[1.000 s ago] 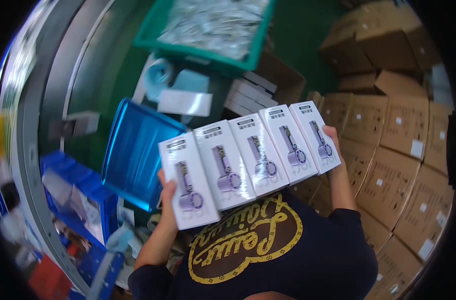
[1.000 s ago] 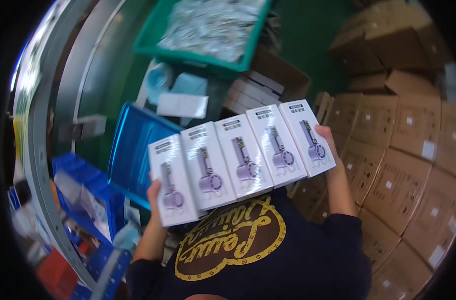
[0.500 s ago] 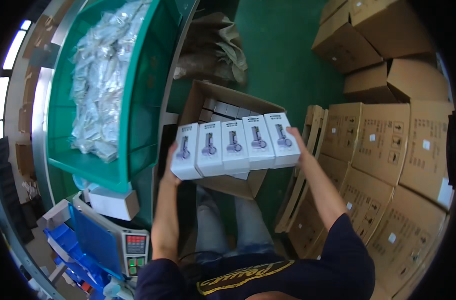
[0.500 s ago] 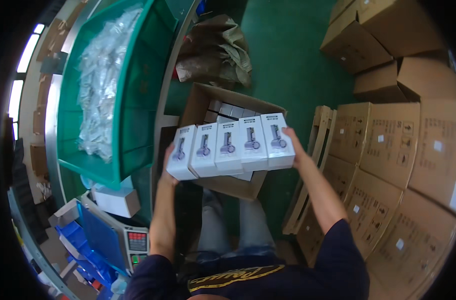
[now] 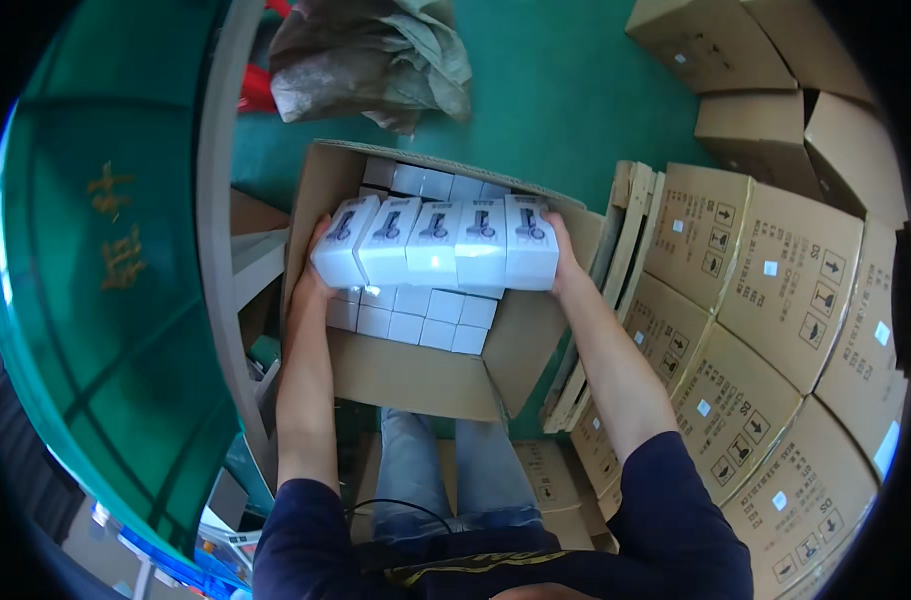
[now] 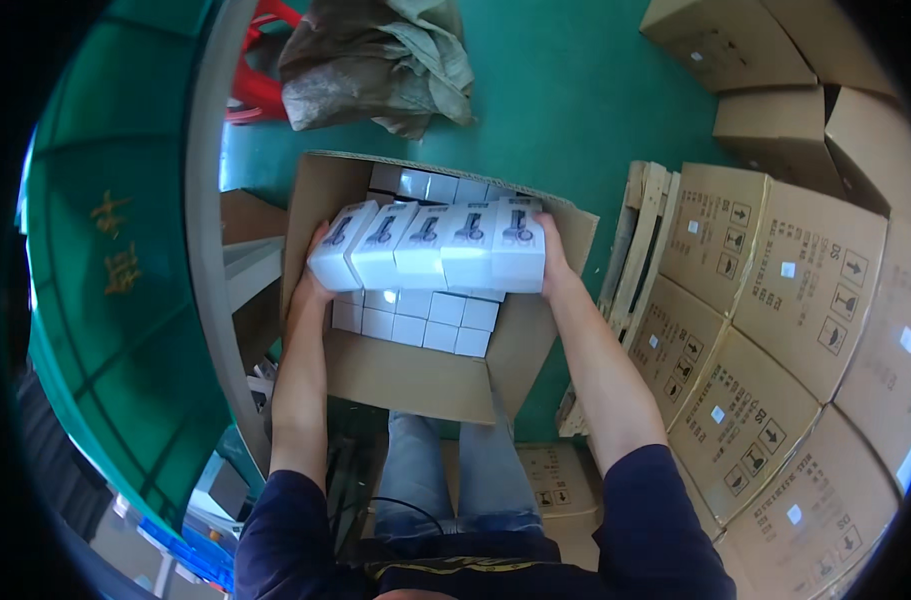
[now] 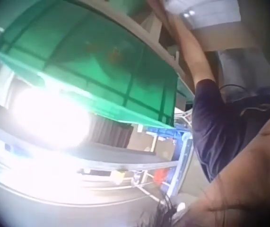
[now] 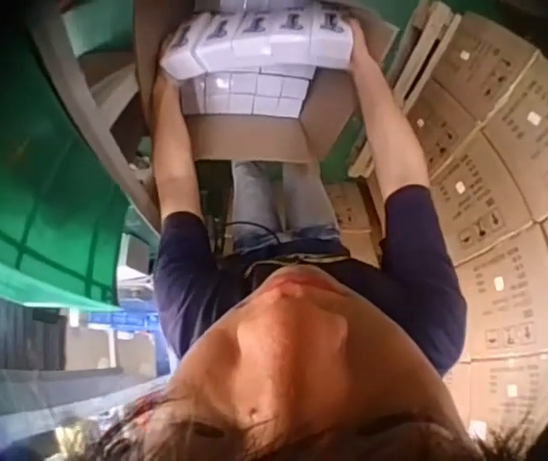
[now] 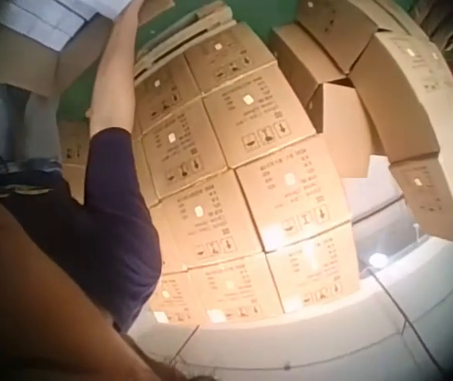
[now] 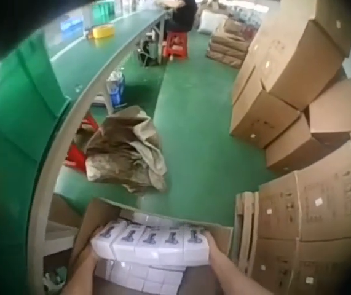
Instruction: The recorder is seen assembling small white boxes with electronic parts, weighing them on a digital scale, and packing them into larger cardboard shipping cartons.
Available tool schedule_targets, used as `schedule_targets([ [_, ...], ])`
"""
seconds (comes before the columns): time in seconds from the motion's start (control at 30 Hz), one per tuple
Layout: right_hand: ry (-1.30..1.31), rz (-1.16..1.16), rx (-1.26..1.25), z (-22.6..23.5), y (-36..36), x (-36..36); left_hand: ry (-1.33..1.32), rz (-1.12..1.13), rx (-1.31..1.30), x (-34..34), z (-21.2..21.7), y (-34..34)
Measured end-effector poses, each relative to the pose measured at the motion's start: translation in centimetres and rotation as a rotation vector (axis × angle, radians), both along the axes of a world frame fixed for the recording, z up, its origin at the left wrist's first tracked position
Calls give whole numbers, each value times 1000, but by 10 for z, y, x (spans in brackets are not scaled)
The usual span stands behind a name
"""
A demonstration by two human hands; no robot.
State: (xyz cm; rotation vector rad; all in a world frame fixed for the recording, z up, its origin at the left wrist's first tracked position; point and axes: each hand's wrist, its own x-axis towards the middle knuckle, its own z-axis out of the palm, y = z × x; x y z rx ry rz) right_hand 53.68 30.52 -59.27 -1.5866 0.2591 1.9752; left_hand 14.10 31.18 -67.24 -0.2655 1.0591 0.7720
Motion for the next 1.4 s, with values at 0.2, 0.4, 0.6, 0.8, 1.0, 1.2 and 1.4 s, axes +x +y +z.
schedule_targets([
  [0.2, 9, -126, 41, -83, 3, 4, -80, -60, 10, -3, -91, 38],
  [0.4, -101, 0, 46, -160, -9, 34, 61, -53, 9, 16, -99, 53],
  [0.6, -733, 1698, 194, -180, 26, 16, 215, -322, -11, -7, -127, 66],
  [0.8, -974, 1679, 108, -219, 37, -16, 505, -834, -123, -17, -147, 96],
  [1.0, -1254, 2193, 326, -175, 58, -28, 592, -565, -162, 39, -92, 123],
  [1.2, -1067, 1273, 150, -186, 51, -40, 728, -545, -152, 6, -131, 123],
  [1.4, -868, 1098, 284, -186, 54, -68, 1320, -1919, 739, 93, -51, 114],
])
